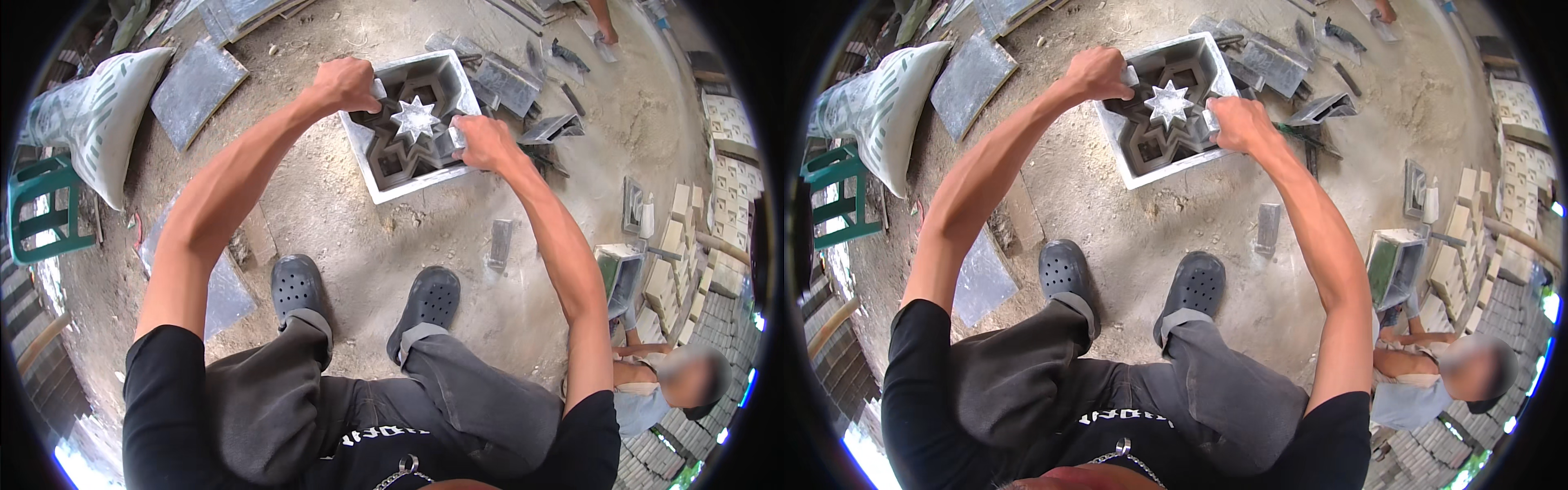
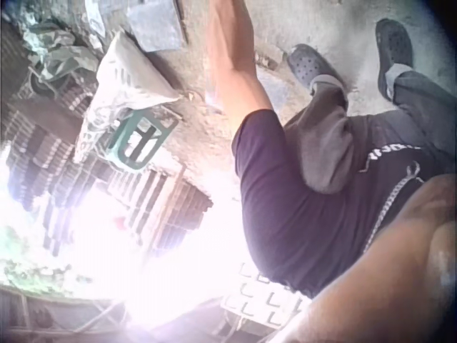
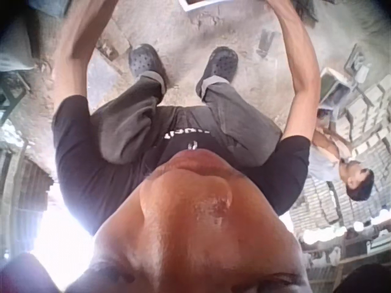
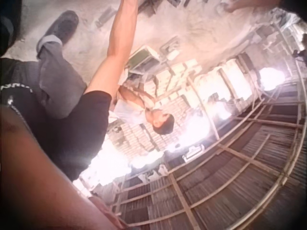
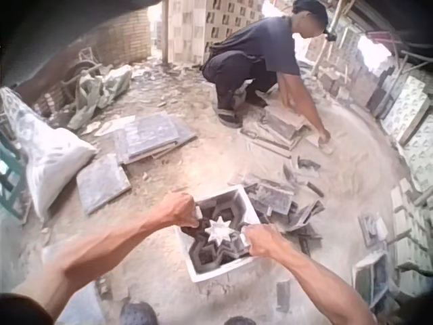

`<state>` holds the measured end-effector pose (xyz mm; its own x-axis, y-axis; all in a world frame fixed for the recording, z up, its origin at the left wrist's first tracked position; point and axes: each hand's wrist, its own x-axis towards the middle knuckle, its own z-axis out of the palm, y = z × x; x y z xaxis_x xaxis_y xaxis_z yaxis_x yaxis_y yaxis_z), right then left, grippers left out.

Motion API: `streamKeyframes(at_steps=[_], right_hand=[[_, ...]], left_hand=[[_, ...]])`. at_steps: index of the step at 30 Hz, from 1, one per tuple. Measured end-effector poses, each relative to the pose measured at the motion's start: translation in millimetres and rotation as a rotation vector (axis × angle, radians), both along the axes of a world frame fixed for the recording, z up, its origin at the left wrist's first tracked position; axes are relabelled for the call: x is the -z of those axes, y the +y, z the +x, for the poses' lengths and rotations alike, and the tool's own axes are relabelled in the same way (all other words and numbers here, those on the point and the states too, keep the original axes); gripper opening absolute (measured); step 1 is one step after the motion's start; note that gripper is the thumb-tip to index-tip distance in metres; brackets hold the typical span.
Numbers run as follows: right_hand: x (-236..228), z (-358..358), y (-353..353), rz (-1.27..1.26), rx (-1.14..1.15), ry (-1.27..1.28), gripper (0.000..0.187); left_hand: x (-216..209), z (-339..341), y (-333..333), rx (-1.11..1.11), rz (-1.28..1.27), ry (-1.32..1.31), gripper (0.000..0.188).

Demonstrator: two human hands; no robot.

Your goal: The person assembles a decorative tile mold by placing stone pieces into a metal frame, then fills the mold with a sandy mixture using a trowel.

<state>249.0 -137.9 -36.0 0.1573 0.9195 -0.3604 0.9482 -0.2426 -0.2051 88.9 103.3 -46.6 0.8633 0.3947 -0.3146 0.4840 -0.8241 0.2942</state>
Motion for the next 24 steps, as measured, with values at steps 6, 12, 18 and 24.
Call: streamKeyframes(at_steps=[6, 12, 18, 24], right_hand=[[-15, 22, 3, -0.071, 0.117, -0.018, 0.055], [-11, 15, 17, -0.053, 0.112, -0.032, 0.052], [14, 16, -1, 0.128, 0.063, -0.050, 0.052], [-12, -25, -38, 0.483, 0.212, -0.175, 0.039]], left_hand=[[-19, 32, -2, 0.038, -0.052, -0.050, 0.032], [11, 35, 23, 0.052, -0.019, -0.134, 0.032], [35, 29, 29, 0.138, 0.031, -0.209, 0.040], [25, 20, 52, 0.149, -0.273, -0.271, 0.071]])
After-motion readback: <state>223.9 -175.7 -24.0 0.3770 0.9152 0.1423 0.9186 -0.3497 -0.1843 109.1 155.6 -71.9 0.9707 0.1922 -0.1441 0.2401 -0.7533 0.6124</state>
